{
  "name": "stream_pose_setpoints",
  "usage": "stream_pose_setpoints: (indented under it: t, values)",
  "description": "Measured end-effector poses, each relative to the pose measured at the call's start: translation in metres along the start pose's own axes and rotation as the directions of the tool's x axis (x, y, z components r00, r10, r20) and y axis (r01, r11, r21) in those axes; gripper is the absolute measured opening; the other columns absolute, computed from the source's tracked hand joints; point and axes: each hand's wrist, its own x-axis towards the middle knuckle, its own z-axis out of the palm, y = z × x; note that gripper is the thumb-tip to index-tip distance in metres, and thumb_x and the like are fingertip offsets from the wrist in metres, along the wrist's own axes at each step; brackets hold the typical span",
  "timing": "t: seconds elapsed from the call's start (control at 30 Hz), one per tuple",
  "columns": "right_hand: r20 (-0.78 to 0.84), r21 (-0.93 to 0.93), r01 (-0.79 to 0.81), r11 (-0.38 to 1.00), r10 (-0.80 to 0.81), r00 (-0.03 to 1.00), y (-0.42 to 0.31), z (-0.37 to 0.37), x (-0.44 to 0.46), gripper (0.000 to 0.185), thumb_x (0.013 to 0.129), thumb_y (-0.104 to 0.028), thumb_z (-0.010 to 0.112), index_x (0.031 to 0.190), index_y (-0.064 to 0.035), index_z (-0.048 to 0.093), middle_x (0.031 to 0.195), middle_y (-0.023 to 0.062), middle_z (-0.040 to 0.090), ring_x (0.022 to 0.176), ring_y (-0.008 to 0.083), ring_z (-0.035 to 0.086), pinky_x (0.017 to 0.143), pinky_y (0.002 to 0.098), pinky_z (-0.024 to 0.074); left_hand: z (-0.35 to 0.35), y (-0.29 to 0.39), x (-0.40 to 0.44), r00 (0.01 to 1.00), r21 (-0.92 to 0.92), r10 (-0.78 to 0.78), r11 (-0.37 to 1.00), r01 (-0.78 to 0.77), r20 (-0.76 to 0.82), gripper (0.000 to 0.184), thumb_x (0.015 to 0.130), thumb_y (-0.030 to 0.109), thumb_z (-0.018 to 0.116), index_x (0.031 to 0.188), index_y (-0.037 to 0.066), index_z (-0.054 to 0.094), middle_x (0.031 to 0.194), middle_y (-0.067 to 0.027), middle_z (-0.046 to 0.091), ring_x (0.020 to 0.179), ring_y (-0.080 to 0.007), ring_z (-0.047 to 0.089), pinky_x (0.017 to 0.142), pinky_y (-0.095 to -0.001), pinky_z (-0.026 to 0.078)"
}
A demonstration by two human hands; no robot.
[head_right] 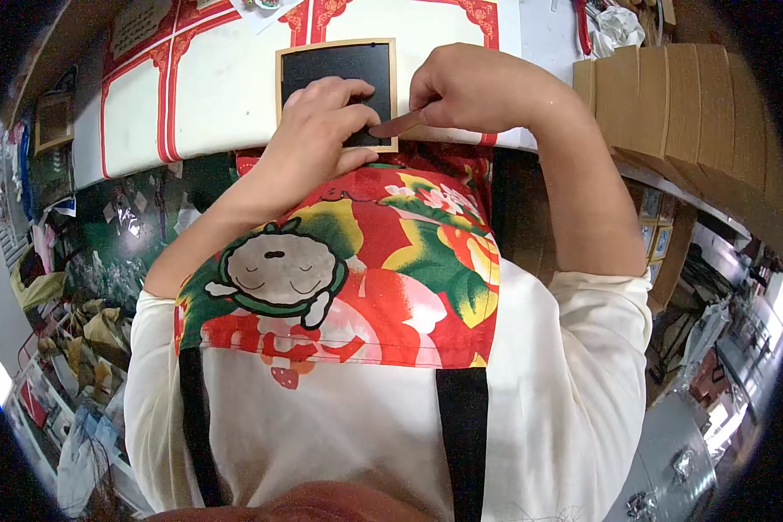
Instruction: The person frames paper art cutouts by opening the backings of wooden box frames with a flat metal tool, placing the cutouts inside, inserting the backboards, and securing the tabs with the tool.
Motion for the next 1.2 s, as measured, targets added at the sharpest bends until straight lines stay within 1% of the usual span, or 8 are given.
stream_pose_setpoints:
  t: [0.47, 0.57, 0.67, 0.9, 1.0, 1.1, 1.13, 1.2]
  values:
    - [0.096, 0.445, -0.053, 0.894, 0.012, 0.995, 0.038, 0.020, -0.001, 0.018, 0.081, -0.008, 0.065, 0.093, 0.0043, 0.068, 0.070, 0.0046, 0.063, 0.067, 0.0098, 0.054, 0.062, 0.0267, 0.0457, 0.002, 0.004, 0.001, 1.000, 0.033, 0.003, 0.999, -0.003, 0.000, 0.031, 0.074, 0.019, 0.077, 0.100, 0.009, 0.065, 0.126, -0.0100, 0.054, 0.119, -0.0304, 0.047, 0.097, -0.0446, 0.037]
    - [0.043, 0.296, -0.022, 0.955, 0.009, 0.999, 0.029, 0.020, -0.007, 0.016, 0.081, -0.009, 0.067, 0.093, 0.0027, 0.068, 0.073, 0.0071, 0.064, 0.066, 0.0152, 0.058, 0.063, 0.0302, 0.0474, 0.001, 0.005, 0.000, 1.000, 0.022, 0.004, 1.000, -0.004, 0.006, 0.029, 0.075, 0.018, 0.076, 0.099, 0.008, 0.064, 0.126, -0.0103, 0.053, 0.120, -0.0312, 0.047, 0.099, -0.0450, 0.037]
    - [-0.171, -0.051, 0.219, 0.974, -0.225, 0.959, 0.015, 0.027, -0.020, 0.014, 0.080, -0.009, 0.067, 0.091, 0.0002, 0.069, 0.077, 0.0113, 0.065, 0.068, 0.0267, 0.062, 0.063, 0.0369, 0.0488, 0.002, 0.005, 0.000, 1.000, 0.000, 0.009, 1.000, -0.009, 0.002, 0.025, 0.075, 0.017, 0.076, 0.095, 0.008, 0.064, 0.126, -0.0099, 0.054, 0.120, -0.0309, 0.047, 0.099, -0.0446, 0.037]
    - [-0.196, -0.297, 0.081, 0.951, -0.144, 0.970, -0.023, 0.037, -0.037, 0.012, 0.079, -0.012, 0.060, 0.080, -0.0039, 0.069, 0.082, 0.0167, 0.065, 0.078, 0.0349, 0.065, 0.070, 0.0451, 0.0517, 0.003, 0.005, -0.002, 0.999, 0.018, 0.026, 1.000, -0.026, -0.021, 0.015, 0.075, 0.015, 0.074, 0.084, 0.009, 0.064, 0.126, -0.0099, 0.055, 0.121, -0.0301, 0.047, 0.097, -0.0439, 0.037]
    - [-0.246, -0.250, 0.089, 0.964, -0.153, 0.957, -0.021, 0.036, -0.039, 0.011, 0.079, -0.012, 0.064, 0.083, -0.0033, 0.067, 0.084, 0.0161, 0.065, 0.079, 0.0346, 0.065, 0.071, 0.0443, 0.0516, 0.003, 0.002, -0.003, 0.999, 0.008, 0.025, 1.000, -0.025, 0.025, 0.029, 0.073, 0.016, 0.078, 0.096, 0.008, 0.063, 0.131, -0.0127, 0.052, 0.123, -0.0326, 0.046, 0.101, -0.0453, 0.036]
    - [-0.462, -0.047, 0.054, 0.997, -0.070, 0.884, -0.026, 0.020, -0.041, 0.014, 0.078, -0.012, 0.069, 0.088, -0.0033, 0.065, 0.084, 0.0154, 0.065, 0.079, 0.0347, 0.064, 0.071, 0.0438, 0.0515, -0.011, -0.003, -0.005, 0.988, -0.118, -0.033, 0.993, 0.015, -0.151, 0.060, 0.066, 0.018, 0.084, 0.119, 0.008, 0.056, 0.137, -0.0164, 0.047, 0.127, -0.0362, 0.043, 0.107, -0.0464, 0.034]
    - [-0.520, -0.042, 0.025, 0.999, -0.043, 0.853, -0.028, 0.020, -0.038, 0.020, 0.078, -0.013, 0.072, 0.092, -0.0036, 0.062, 0.085, 0.0144, 0.065, 0.082, 0.0341, 0.064, 0.072, 0.0427, 0.0512, -0.017, -0.010, -0.009, 0.981, -0.052, -0.025, 0.999, 0.015, -0.192, 0.091, 0.060, 0.021, 0.089, 0.136, 0.006, 0.041, 0.144, -0.0196, 0.039, 0.130, -0.0388, 0.040, 0.110, -0.0465, 0.032]
    - [-0.556, -0.127, 0.081, 0.989, -0.139, 0.820, -0.033, 0.034, -0.015, 0.020, 0.078, -0.013, 0.072, 0.092, -0.0039, 0.061, 0.086, 0.0135, 0.064, 0.084, 0.0336, 0.064, 0.072, 0.0423, 0.0511, -0.026, -0.021, -0.017, 0.976, -0.015, -0.116, 0.993, 0.115, -0.184, 0.111, 0.057, 0.028, 0.090, 0.147, 0.006, 0.028, 0.150, -0.0211, 0.031, 0.139, -0.0395, 0.030, 0.113, -0.0504, 0.026]
